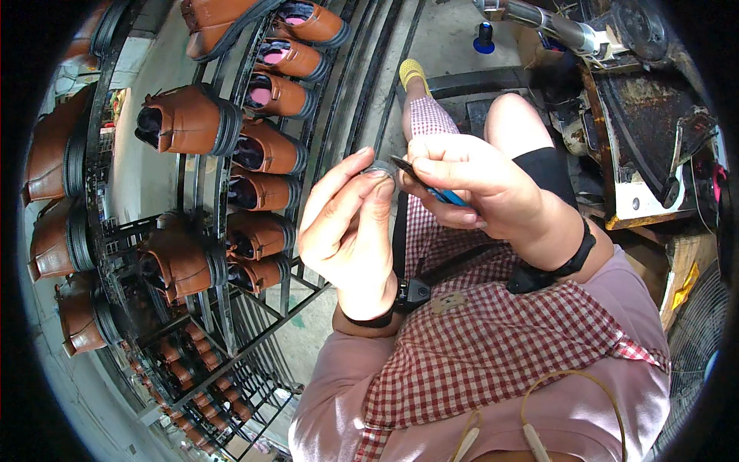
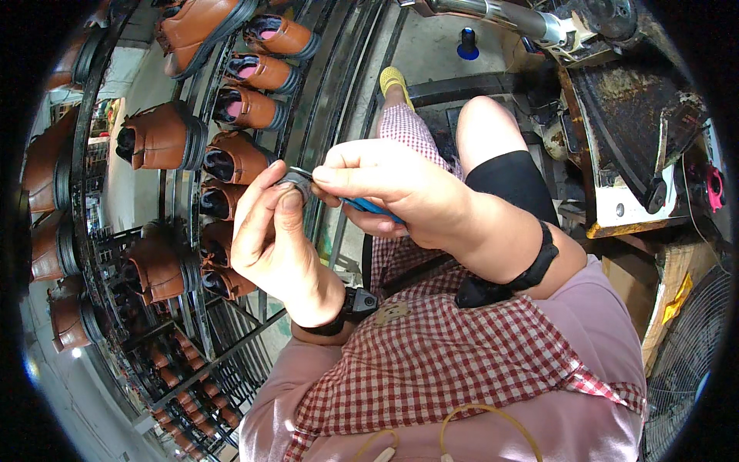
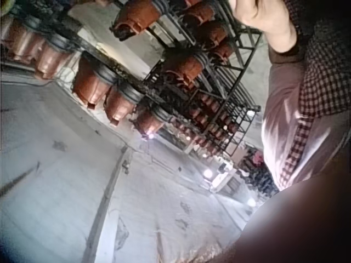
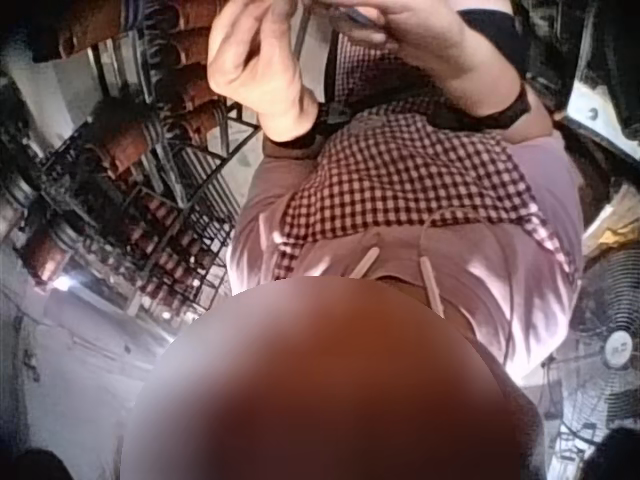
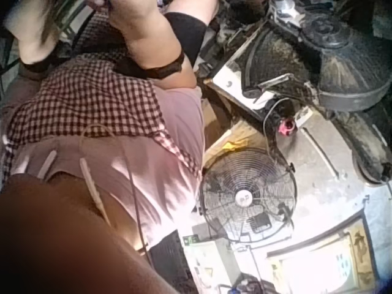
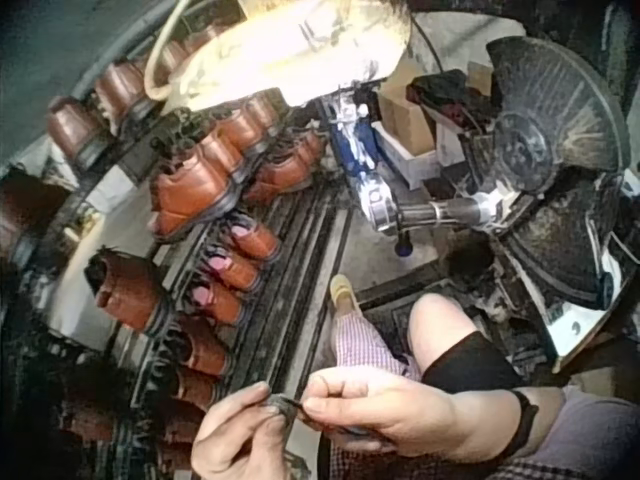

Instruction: The person sews a brown shoe with a machine, trims the thread with shears, and places it on a rack. They then remove a bobbin from the machine, disassemble and oil it, and reassemble the bobbin before reinstalling it.

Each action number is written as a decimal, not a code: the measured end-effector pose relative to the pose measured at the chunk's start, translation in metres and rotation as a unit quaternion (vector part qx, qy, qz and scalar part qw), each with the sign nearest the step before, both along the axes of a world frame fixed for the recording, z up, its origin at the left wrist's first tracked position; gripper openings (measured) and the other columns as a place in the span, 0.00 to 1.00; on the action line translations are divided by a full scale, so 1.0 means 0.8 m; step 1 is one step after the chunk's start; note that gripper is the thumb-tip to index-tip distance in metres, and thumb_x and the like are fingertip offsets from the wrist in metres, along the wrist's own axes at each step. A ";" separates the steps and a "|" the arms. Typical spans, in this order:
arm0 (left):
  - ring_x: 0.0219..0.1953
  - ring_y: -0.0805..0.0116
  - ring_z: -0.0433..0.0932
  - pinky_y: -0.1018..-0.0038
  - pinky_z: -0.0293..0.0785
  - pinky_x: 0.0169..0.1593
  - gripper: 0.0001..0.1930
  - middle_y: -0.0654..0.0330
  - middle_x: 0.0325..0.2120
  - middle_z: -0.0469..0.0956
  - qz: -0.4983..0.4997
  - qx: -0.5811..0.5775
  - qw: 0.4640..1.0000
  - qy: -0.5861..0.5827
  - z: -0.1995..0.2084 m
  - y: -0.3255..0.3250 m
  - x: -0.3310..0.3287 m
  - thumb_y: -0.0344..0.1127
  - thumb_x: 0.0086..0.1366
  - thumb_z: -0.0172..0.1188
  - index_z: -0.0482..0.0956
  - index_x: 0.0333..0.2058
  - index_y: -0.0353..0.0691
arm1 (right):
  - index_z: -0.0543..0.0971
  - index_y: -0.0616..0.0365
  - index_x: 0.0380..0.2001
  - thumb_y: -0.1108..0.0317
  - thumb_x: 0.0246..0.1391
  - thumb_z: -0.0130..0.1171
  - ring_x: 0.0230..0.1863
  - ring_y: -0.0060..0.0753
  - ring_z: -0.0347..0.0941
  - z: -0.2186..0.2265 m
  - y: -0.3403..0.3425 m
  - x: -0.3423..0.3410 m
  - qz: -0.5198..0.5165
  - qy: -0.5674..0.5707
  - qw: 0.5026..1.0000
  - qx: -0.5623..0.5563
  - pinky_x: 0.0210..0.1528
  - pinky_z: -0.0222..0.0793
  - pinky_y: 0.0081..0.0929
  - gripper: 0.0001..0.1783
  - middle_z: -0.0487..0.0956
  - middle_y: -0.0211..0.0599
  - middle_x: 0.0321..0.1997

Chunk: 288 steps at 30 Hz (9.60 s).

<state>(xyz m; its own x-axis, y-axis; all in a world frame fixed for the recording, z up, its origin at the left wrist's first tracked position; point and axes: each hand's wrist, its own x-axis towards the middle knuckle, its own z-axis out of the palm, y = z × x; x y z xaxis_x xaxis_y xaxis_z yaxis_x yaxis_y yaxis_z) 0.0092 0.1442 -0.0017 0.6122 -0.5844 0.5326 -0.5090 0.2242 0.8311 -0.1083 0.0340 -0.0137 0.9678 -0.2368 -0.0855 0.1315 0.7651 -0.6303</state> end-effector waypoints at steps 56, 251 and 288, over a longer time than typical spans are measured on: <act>0.25 0.77 0.68 0.83 0.62 0.27 0.13 0.65 0.23 0.73 -0.007 0.011 0.998 -0.066 -0.004 -0.028 -0.022 0.22 0.46 0.71 0.85 0.33 0.38 | 0.72 0.62 0.52 0.65 0.55 0.61 0.29 0.14 0.68 -0.016 -0.018 -0.015 -0.202 -0.070 0.971 -0.107 0.30 0.66 0.14 0.23 0.78 0.28 0.38; 0.18 0.86 0.57 0.88 0.49 0.20 0.18 0.69 0.21 0.69 -0.362 0.025 0.809 0.462 -0.030 -0.040 -0.017 0.39 0.61 0.62 0.73 0.43 0.30 | 0.80 0.61 0.36 0.82 0.44 0.63 0.37 0.21 0.74 -0.010 -0.013 -0.034 -0.418 -0.053 0.725 -0.545 0.42 0.70 0.19 0.12 0.79 0.41 0.44; 0.18 0.81 0.49 0.81 0.44 0.22 0.26 0.73 0.17 0.49 -0.393 -0.083 0.678 0.616 -0.114 -0.011 0.085 0.42 0.64 0.58 0.67 0.54 0.28 | 0.76 0.70 0.46 0.91 0.45 0.51 0.45 0.37 0.79 -0.002 -0.067 0.040 -0.565 0.060 0.541 -0.621 0.46 0.74 0.23 0.22 0.79 0.49 0.46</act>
